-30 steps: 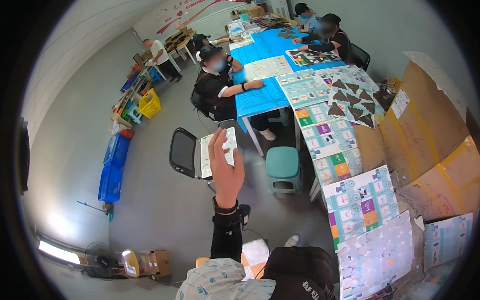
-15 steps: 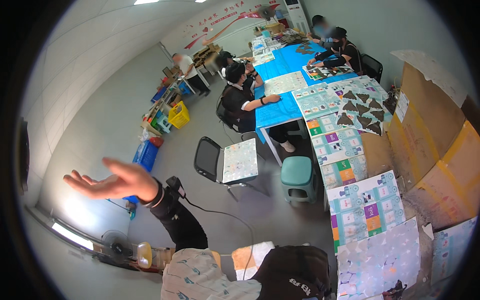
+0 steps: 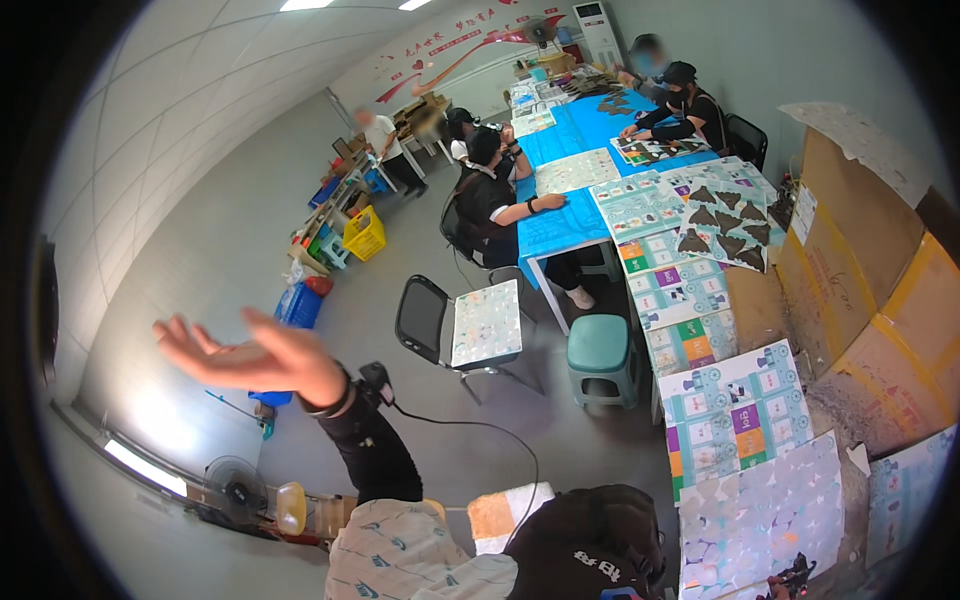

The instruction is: Apply adhesive to patterned shoe material using a spray gun.

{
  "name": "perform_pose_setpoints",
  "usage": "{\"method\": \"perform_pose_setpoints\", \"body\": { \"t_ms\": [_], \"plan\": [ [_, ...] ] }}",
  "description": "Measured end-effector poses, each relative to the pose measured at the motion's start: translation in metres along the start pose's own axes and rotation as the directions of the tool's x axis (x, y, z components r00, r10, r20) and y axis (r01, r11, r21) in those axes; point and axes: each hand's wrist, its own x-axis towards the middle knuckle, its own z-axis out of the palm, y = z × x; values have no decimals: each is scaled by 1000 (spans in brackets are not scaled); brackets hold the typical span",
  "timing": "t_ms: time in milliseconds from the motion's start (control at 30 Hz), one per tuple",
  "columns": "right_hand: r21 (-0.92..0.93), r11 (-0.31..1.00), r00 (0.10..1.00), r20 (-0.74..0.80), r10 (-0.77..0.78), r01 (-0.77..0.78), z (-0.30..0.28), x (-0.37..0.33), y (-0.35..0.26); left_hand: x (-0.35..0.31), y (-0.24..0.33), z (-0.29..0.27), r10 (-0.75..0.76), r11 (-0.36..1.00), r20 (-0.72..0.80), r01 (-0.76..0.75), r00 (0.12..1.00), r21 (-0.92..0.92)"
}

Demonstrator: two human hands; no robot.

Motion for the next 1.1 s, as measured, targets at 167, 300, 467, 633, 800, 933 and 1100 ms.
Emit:
{"method": "perform_pose_setpoints", "body": {
  "t_ms": [167, 300, 467, 633, 800, 933, 1100],
  "plan": [
    [-6, 1000, 999, -29, 13, -13, 4, -32, -16, -29, -22, 1, 447, 894, 65, -441, 892, -82],
    [12, 999, 997, -75, 33, -32, 20, -66, -35, -28, -39, 4, -182, 962, -16, 174, 983, -212],
    [-39, 999, 996, -84, 34, -37, 19, -59, -19, -81, -38, 25, -166, 958, 235, 213, 958, -192],
    [-54, 998, 995, -98, 28, -34, 16, -61, -13, -163, -27, 27, -127, 904, 660, 361, 740, -231],
    [-70, 997, 996, -73, 40, -45, 4, -49, -1, -285, -5, -5, -165, 742, 945, 667, 283, -70],
    [-54, 997, 996, -73, 56, -60, -13, -34, 14, -413, 38, -90, 95, 848, 993, 528, -72, -43],
    [-45, 994, 994, -61, 94, -97, -35, -31, 40, -526, 84, -215, 412, 834, 697, 551, -587, -28]
  ]
}}
